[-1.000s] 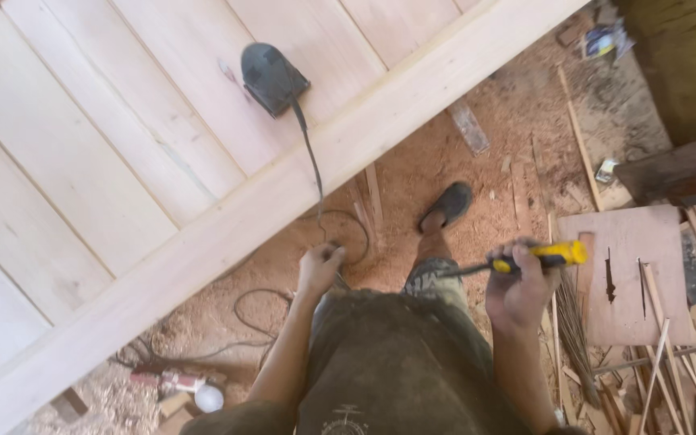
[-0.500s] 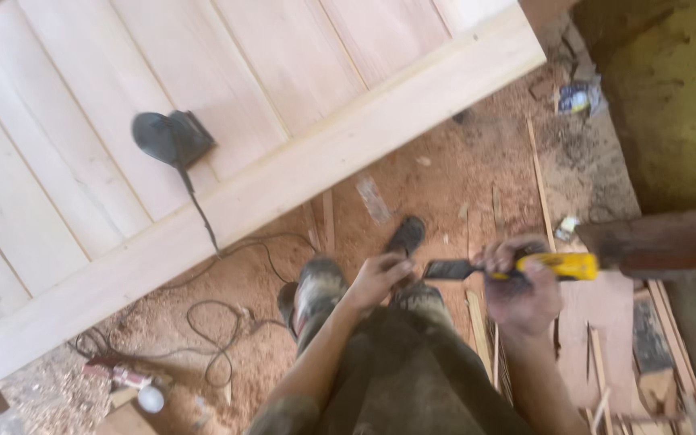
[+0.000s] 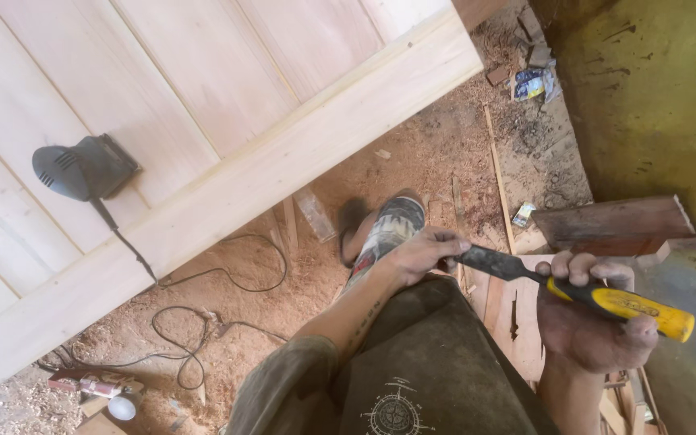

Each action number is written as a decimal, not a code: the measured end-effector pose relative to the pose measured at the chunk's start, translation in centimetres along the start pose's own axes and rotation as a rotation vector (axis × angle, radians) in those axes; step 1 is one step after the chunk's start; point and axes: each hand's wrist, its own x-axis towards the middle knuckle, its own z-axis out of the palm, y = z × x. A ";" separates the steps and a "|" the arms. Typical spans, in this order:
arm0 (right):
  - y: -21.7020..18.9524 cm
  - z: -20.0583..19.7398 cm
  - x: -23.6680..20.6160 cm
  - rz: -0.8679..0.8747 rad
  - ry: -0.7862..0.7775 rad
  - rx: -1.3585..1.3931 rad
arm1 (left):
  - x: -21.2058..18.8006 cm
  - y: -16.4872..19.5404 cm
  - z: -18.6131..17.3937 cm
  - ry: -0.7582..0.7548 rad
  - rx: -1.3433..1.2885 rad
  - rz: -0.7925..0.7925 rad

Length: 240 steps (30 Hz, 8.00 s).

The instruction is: The person sands a wooden door with an electric sander, moving it across the surface and edges. They then use a chisel to remove small wood splinters from the door's edge.

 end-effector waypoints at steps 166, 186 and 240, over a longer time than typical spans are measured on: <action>43.4 32.4 58.0 -0.778 -3.700 -0.521 | 27.9 42.9 -16.3 2.807 -1.623 -0.256; 43.9 33.4 59.1 -0.708 -3.680 -0.579 | 27.3 42.6 -16.4 2.815 -1.612 -0.208; 48.0 31.8 61.9 -0.528 -3.703 -0.335 | 28.8 46.0 -15.8 2.785 -1.679 -0.179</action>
